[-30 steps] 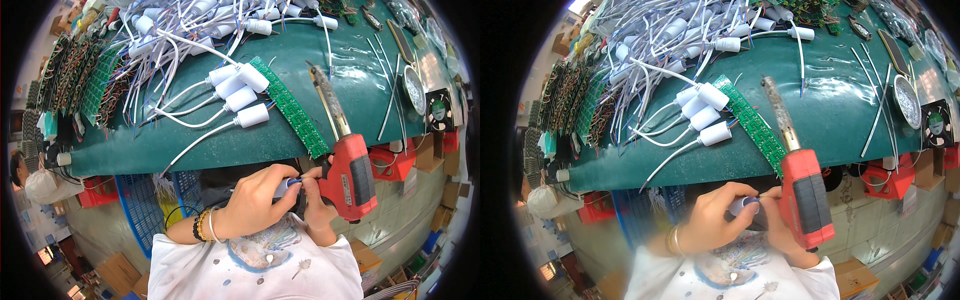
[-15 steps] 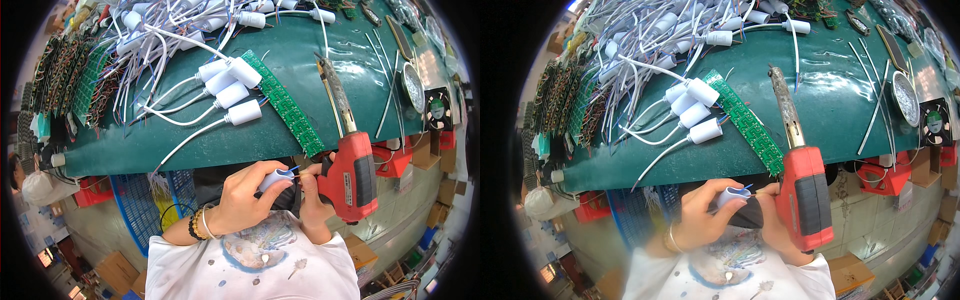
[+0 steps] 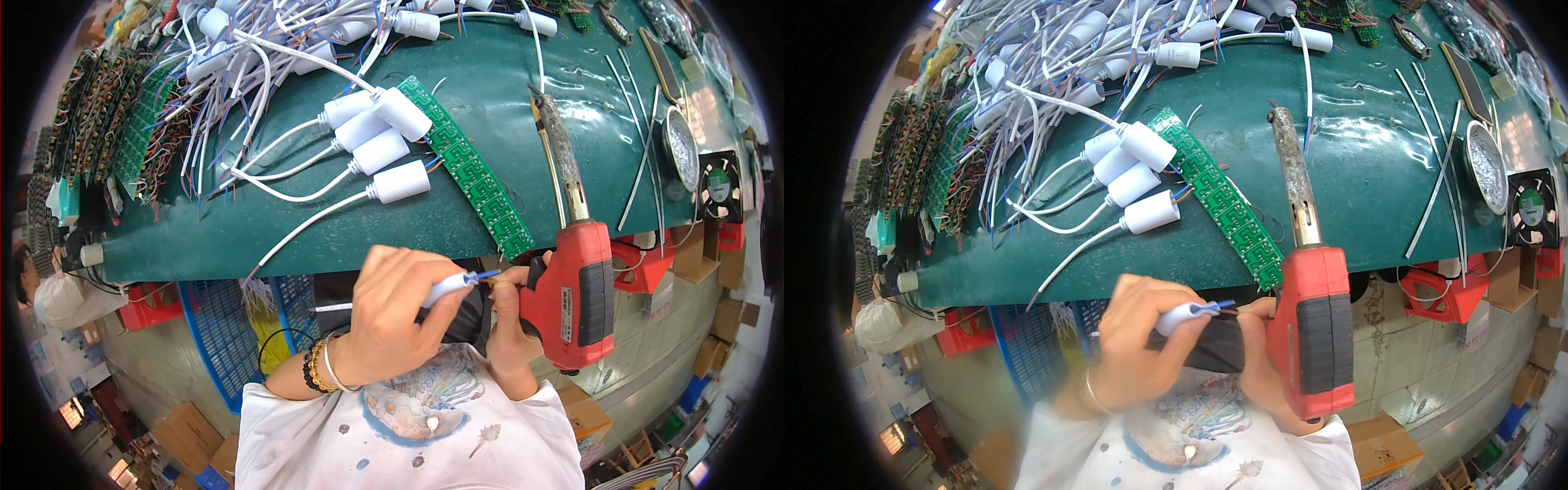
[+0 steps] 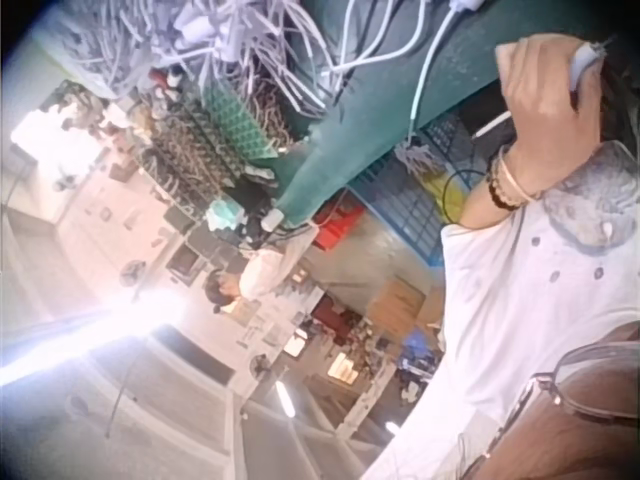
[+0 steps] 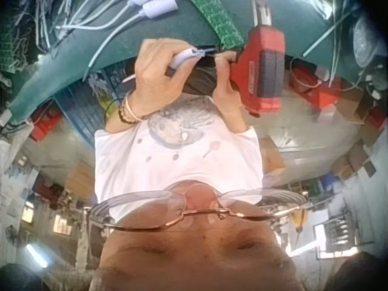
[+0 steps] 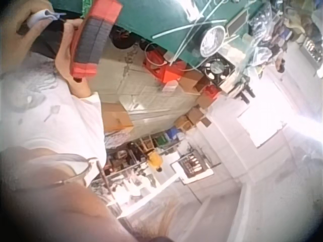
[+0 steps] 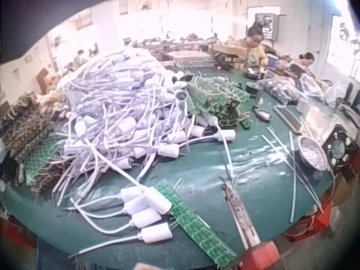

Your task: The person solders wires from white components onto circuit boards using a soldering iron and places an assembled board into a basket.

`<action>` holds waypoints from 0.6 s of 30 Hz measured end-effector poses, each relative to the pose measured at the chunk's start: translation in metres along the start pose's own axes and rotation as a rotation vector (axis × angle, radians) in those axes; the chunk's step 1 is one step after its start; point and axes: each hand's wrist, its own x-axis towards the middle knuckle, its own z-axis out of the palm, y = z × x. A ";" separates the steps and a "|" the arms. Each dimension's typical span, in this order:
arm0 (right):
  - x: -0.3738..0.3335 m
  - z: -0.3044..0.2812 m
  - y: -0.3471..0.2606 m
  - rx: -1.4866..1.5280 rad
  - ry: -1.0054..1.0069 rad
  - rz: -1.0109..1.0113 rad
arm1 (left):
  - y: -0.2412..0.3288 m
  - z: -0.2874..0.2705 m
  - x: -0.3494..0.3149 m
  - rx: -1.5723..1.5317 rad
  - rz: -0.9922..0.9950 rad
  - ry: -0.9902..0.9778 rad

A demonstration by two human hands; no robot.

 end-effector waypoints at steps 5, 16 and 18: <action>-0.007 -0.014 0.000 0.016 0.057 0.037 | -0.023 0.006 0.019 0.378 0.045 0.184; -0.020 -0.026 0.001 0.367 0.249 0.023 | -0.038 0.022 0.030 0.541 0.018 0.232; -0.025 -0.031 0.004 0.331 0.216 0.034 | -0.038 0.022 0.030 0.545 -0.012 0.225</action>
